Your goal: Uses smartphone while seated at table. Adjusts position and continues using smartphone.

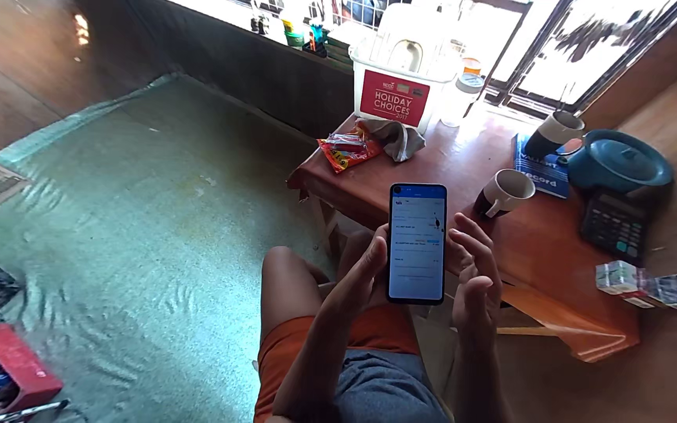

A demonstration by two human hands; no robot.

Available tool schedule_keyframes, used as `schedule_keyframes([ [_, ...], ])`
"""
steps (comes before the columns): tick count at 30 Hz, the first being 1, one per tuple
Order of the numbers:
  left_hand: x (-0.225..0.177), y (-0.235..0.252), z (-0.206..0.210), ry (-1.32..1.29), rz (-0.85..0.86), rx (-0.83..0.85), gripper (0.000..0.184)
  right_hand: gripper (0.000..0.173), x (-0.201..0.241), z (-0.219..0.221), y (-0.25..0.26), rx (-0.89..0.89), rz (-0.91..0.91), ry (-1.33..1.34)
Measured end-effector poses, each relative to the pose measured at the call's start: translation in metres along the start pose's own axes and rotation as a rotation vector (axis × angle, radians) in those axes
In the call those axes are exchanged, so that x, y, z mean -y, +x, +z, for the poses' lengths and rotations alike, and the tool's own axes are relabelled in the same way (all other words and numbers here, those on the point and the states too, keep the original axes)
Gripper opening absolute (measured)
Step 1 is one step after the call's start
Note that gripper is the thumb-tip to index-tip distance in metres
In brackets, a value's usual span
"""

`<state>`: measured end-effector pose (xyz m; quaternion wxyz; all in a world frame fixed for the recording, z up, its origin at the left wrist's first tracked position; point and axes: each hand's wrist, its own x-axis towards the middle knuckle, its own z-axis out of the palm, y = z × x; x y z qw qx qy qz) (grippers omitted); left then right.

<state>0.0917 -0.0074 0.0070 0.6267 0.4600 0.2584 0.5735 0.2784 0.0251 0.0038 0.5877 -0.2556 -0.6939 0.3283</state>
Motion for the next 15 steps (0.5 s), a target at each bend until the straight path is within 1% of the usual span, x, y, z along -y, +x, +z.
schedule_keyframes([
  [3,-0.001,-0.0002,0.0004,0.002,0.004,-0.006,0.104,0.062,0.0009,-0.0024,0.0003,-0.006,-0.023,-0.02],
  [7,-0.0011,-0.0005,0.0011,-0.053,0.036,-0.009,0.097,0.061,0.0018,-0.004,0.001,-0.013,-0.048,-0.042],
  [12,-0.0023,-0.0016,0.0004,-0.031,0.032,0.005,0.102,0.061,0.0014,-0.0044,0.0012,-0.011,-0.052,-0.049],
  [15,-0.0024,-0.0024,0.0,-0.04,0.033,0.015,0.099,0.061,0.0026,-0.0036,0.0004,-0.008,-0.059,-0.049],
])
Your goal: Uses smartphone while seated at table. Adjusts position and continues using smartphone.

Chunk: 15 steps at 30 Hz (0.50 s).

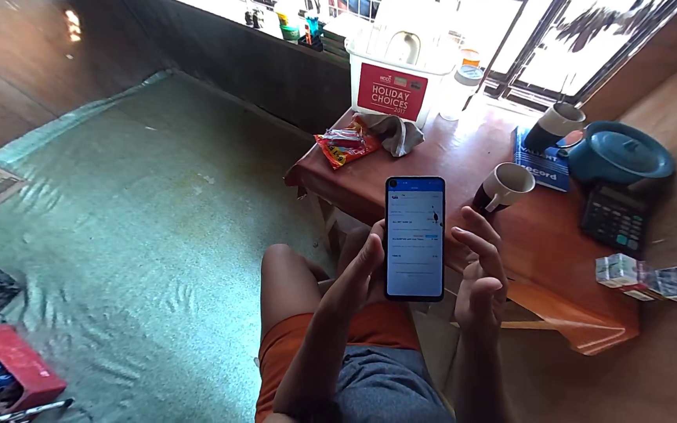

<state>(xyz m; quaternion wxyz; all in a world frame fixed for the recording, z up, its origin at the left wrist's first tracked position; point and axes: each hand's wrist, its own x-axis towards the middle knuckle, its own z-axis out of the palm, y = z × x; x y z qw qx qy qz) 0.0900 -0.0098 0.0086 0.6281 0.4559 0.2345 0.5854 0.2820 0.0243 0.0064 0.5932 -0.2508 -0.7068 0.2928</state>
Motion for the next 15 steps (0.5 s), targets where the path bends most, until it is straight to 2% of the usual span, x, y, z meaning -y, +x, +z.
schedule_keyframes([
  [7,-0.0006,-0.0013,-0.0012,0.05,0.003,0.062,0.102,0.063,0.0022,0.0012,-0.0004,0.007,-0.003,-0.044],
  [15,0.0012,-0.0014,-0.0008,0.096,-0.033,0.164,0.1,0.063,0.0066,0.0031,-0.003,0.047,-0.002,-0.247],
])
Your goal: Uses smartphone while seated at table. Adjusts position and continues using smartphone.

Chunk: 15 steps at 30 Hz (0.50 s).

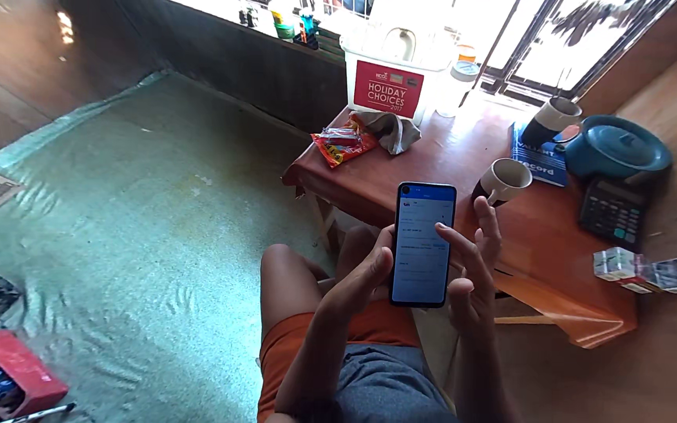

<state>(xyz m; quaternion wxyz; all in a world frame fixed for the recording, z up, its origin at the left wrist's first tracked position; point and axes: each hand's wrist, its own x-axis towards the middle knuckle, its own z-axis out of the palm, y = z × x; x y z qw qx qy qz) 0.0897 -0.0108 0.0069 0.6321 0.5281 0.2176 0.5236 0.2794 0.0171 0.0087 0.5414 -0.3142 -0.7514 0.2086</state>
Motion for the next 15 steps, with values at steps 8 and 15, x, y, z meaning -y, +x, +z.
schedule_keyframes([
  [8,0.0019,0.0007,0.0019,-0.006,-0.04,0.041,0.101,0.069,-0.0015,0.0011,-0.0012,0.016,0.036,-0.016],
  [15,0.0002,0.0014,0.0012,0.0,-0.028,-0.005,0.101,0.072,-0.006,-0.0036,0.0036,-0.129,0.008,0.192],
])
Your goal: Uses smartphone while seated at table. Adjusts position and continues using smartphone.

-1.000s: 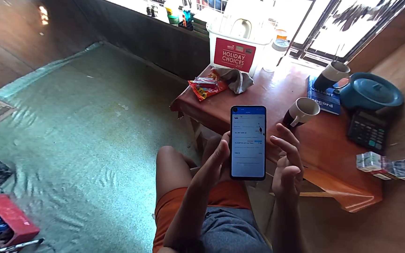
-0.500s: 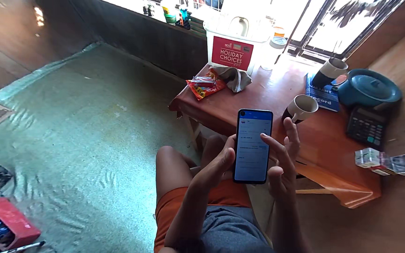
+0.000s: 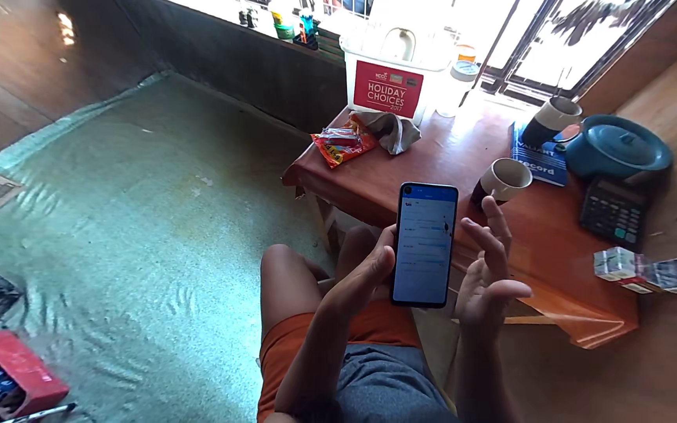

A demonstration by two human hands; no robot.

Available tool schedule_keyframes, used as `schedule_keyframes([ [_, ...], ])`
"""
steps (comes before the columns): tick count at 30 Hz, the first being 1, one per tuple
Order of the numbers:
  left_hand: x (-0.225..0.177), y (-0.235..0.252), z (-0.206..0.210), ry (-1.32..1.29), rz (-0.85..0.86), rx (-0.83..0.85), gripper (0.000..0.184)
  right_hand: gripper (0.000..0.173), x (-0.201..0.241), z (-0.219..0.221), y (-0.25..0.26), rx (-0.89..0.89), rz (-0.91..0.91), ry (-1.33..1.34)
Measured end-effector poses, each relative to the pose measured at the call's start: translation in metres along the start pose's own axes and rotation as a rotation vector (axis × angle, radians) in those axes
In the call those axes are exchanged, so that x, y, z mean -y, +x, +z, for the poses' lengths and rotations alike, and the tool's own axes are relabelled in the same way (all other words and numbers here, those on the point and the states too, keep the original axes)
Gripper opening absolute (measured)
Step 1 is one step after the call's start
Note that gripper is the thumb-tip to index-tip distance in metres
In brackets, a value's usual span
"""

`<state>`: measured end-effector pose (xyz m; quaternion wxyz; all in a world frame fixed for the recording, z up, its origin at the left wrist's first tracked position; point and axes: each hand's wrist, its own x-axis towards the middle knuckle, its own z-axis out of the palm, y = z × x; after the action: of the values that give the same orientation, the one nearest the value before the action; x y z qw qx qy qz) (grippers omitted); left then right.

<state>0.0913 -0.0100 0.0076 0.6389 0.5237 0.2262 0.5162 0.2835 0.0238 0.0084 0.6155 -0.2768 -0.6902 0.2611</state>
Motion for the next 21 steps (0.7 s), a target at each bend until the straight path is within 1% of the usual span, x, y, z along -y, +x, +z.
schedule_keyframes([
  [3,0.0,0.001,-0.001,-0.005,0.024,-0.014,0.096,0.074,-0.003,-0.002,0.002,0.01,0.01,0.078],
  [8,-0.001,0.002,0.0,-0.007,0.044,-0.061,0.102,0.076,-0.005,-0.005,0.003,0.062,0.06,0.156],
  [13,-0.004,0.0,0.0,-0.062,0.078,-0.097,0.101,0.081,-0.006,-0.01,0.004,0.147,0.137,0.306],
  [17,-0.006,-0.002,-0.001,-0.071,0.088,-0.129,0.101,0.083,-0.003,-0.016,0.002,0.215,0.2,0.356],
  [21,-0.005,-0.003,-0.003,-0.077,0.091,-0.119,0.098,0.081,-0.002,-0.019,0.001,0.246,0.18,0.325],
])
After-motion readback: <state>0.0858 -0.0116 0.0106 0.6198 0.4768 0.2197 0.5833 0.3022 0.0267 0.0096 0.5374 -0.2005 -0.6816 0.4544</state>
